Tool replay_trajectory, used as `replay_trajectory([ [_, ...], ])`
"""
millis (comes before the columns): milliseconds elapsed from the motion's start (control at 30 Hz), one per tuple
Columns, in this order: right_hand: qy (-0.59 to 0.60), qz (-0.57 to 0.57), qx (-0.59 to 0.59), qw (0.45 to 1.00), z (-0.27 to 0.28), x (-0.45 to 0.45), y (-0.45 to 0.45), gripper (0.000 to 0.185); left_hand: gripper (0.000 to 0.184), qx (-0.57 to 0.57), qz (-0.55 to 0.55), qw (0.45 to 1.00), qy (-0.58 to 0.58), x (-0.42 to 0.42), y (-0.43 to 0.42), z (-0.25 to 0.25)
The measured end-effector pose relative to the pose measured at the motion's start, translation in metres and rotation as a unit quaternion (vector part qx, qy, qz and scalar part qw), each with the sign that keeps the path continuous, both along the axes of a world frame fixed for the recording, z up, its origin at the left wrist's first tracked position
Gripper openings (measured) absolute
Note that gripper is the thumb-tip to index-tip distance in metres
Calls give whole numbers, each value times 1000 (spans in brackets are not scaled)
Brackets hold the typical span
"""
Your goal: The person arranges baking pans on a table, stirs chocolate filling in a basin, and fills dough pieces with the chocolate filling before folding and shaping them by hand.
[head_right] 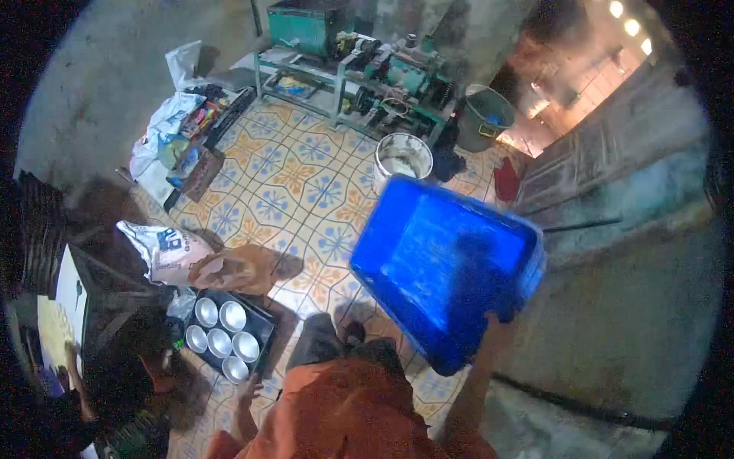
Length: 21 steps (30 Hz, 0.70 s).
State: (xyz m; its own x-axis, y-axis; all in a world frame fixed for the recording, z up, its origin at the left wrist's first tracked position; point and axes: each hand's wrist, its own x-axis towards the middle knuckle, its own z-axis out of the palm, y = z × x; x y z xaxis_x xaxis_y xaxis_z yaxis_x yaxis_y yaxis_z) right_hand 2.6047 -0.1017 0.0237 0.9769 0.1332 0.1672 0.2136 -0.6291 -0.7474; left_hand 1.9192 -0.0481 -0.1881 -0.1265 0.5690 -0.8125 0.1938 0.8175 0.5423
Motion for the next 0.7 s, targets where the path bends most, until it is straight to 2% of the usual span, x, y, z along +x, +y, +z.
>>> replay_trajectory([
  [33, -2, 7, -6, 1000, 3, 17, 34, 55, 47, -47, 20, 999, 12, 19, -5, 10],
  [67, 32, 19, 77, 996, 4, 29, 68, 51, 48, -93, 37, 995, 24, 34, -3, 16],
  [100, 68, 30, 163, 984, 0, 42, 102, 48, 47, -121, 42, 991, 26, 46, -2, 12],
  [133, 66, 32, 164, 984, -5, 55, 133, 48, 47, -139, 40, 989, 17, 57, -2, 7],
  [200, 154, 54, 280, 946, -22, 86, 192, 37, 46, -165, 35, 986, 8, 81, 9, -12],
  [233, 173, 90, 299, 934, -38, 101, 217, 31, 45, -169, 34, 985, 8, 94, 22, -24],
  [333, 195, 111, 335, 915, -100, 157, 309, 29, 43, -124, 14, 992, -5, 133, 95, -59],
  [400, 184, 109, 318, 924, -121, 187, 367, 28, 42, -21, -20, 998, -50, 142, 139, -110],
  [433, 227, 91, 291, 925, -128, 194, 386, 28, 47, 39, -114, 991, 53, 163, 191, -83],
  [467, 265, 76, 275, 921, -134, 205, 411, 28, 52, 88, -198, 961, 171, 210, 268, -11],
  [500, 251, 89, 266, 927, -144, 217, 430, 30, 58, 118, -109, 986, 49, 194, 293, -33],
  [533, 259, 90, 262, 925, -161, 232, 445, 30, 60, 13, 11, 1000, 15, 221, 339, 16],
  [567, 221, 97, 253, 937, -188, 253, 456, 32, 61, 54, 47, 997, 43, 253, 380, 60],
  [600, 184, 106, 245, 946, -207, 273, 464, 34, 62, 86, 36, 995, 19, 256, 400, 79],
  [667, 234, 110, 223, 940, -227, 304, 472, 33, 60, 94, 32, 992, 72, 265, 427, 108],
  [700, 210, 120, 217, 946, -234, 318, 472, 32, 57, 115, 28, 990, 73, 265, 427, 114],
])
